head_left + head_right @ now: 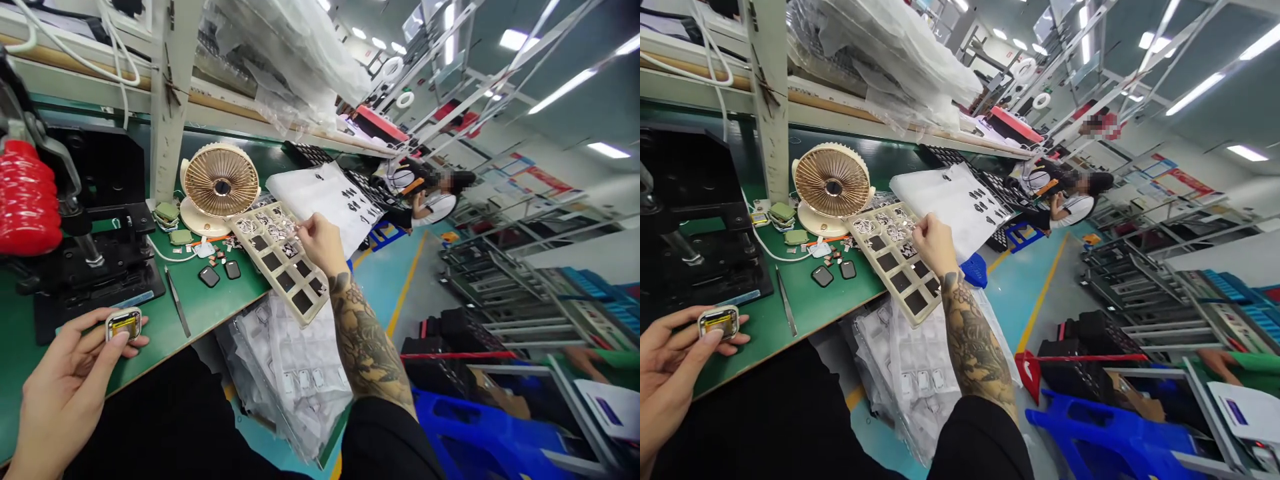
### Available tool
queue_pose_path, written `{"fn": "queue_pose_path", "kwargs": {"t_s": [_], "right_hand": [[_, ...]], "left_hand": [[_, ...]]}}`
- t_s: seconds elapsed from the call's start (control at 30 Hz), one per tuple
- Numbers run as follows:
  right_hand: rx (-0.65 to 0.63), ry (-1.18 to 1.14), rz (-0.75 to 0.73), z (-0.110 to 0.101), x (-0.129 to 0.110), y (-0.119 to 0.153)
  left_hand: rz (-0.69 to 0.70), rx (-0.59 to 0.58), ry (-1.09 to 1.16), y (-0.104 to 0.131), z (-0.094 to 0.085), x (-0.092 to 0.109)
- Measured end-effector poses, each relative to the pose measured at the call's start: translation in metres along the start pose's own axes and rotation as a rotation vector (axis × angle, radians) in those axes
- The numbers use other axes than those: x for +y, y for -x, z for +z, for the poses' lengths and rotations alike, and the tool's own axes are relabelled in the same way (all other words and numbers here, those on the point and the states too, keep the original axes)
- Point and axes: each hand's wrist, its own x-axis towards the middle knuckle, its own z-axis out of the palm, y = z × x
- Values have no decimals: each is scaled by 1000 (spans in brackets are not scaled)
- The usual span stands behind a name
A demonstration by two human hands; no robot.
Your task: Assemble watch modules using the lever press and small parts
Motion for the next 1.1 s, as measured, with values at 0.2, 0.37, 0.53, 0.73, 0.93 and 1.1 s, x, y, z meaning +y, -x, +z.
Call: {"fn": "queue_pose_path", "kwargs": {"t_s": [0.2,0.37,0.53,0.73,0.93,1.1], "right_hand": [[151,-341,-421,15,-75,86],[-27,-837,-494,71,-147,140],[-170,-1079,-537,109,-189,158],[-165,-1243,-458,118,-195,159],[-208,-1173,-499,119,-196,165],[-180,-1051,-536,116,-194,162]], "left_hand": [[120,-139,-119,0,2,3],[226,-155,-257,-6,3,7],[234,-134,-184,-5,6,11],[270,-99,-164,-5,6,11],[299,-82,-163,-5,6,12],[285,-89,-172,-5,6,13]]}}
